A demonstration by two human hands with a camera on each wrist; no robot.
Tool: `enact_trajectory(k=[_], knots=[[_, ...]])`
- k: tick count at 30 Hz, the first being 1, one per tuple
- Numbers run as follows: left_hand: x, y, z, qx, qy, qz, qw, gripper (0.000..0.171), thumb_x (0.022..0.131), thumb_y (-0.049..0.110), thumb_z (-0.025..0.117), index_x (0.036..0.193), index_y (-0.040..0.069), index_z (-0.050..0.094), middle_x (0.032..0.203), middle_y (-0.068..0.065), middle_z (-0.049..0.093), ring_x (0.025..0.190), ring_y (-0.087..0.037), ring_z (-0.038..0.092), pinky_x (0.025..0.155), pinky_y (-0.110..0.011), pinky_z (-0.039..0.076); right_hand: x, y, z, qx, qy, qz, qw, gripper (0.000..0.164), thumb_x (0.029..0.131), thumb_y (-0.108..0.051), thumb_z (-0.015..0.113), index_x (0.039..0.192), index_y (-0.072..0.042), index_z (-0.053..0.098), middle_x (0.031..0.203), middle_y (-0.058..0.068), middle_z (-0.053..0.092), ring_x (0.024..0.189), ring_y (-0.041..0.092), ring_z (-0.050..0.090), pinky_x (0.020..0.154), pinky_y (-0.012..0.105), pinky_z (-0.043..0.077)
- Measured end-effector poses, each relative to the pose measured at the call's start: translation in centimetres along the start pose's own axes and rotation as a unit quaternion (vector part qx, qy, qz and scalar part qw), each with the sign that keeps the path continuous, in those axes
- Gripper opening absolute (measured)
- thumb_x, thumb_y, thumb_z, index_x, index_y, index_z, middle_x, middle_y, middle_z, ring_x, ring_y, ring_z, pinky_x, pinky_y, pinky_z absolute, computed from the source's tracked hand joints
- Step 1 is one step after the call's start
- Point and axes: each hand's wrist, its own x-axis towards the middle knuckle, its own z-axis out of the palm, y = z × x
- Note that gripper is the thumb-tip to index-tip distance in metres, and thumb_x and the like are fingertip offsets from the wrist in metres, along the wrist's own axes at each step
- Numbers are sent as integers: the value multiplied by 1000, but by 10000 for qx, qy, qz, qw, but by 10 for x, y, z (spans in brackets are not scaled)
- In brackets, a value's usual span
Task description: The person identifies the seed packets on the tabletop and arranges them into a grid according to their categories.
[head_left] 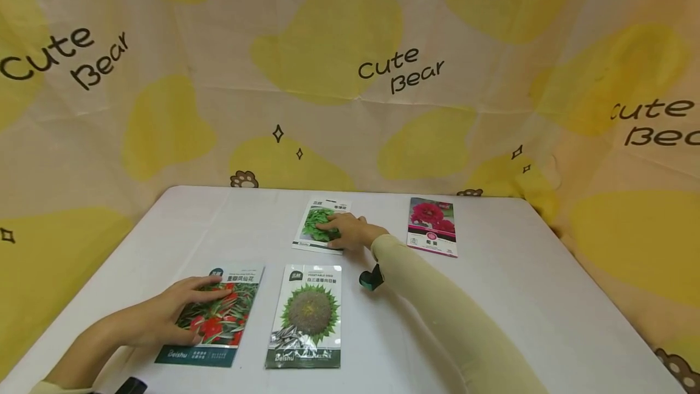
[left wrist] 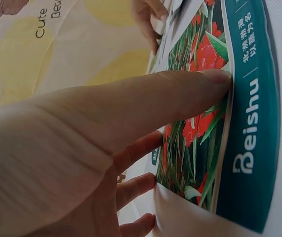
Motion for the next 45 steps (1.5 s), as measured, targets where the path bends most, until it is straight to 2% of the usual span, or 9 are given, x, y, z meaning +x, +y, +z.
enact_trajectory(k=[2,8,12,16,21,28,36,38,45], knots=[[0,1,-1,-13,-7,-21,10000,76,81,35,82,149,21,52,157,-18,38,134,-45,37,96,-32,45,2,-2,0,-113,9,25,9999,61,100,-37,60,156,-37,36,169,2,24,157,32,20,120,62,22],[1,6,-3,-232,-190,-194,9994,77,80,31,82,149,23,52,157,-24,35,137,-52,33,95,-64,44,3,-13,-3,-475,-32,51,9989,62,100,-39,59,156,-40,34,168,1,27,154,34,25,121,57,21],[1,5,-3,-223,-210,-195,9993,76,80,31,82,150,24,51,158,-24,34,138,-52,33,95,-61,45,5,-20,-3,-596,-35,92,9982,62,100,-42,57,156,-43,31,168,-1,27,154,32,25,122,53,20],[2,5,-2,-290,-223,-225,9991,76,80,30,82,149,24,52,158,-24,33,138,-52,32,94,-66,43,6,-28,-3,-548,-55,166,9983,62,100,-42,57,156,-45,31,168,-3,27,154,29,25,121,51,24],[3,4,-3,-223,-200,-213,9993,76,80,31,82,149,24,52,158,-22,35,138,-50,33,96,-56,45,9,-34,-5,-623,-180,185,9977,63,101,-42,56,157,-46,28,169,-4,24,156,29,22,124,53,20],[3,5,-3,-369,-249,-380,9983,78,79,32,84,149,21,52,157,-24,34,137,-54,33,96,-72,41,17,-40,-2,-558,-161,208,9981,62,100,-43,56,156,-47,28,169,-7,25,156,26,23,124,54,20],[2,4,-2,-283,-218,-276,9990,78,79,34,83,149,20,52,157,-23,34,137,-52,33,96,-63,44,23,-50,0,-404,-201,163,9988,62,100,-41,57,156,-45,30,169,-5,26,156,28,22,125,55,17],[2,4,-2,-238,-208,-276,9991,78,79,34,83,149,21,52,157,-22,34,138,-51,34,97,-56,45,24,-52,0,-387,-196,171,9989,62,100,-41,57,156,-45,30,169,-5,26,156,28,22,125,55,17],[2,4,-3,-292,-216,-275,9990,77,80,35,82,150,22,51,159,-21,33,138,-51,33,97,-62,43,26,-59,1,-96,-95,235,9996,63,100,-42,56,156,-47,28,170,-8,21,156,29,20,118,56,30]])
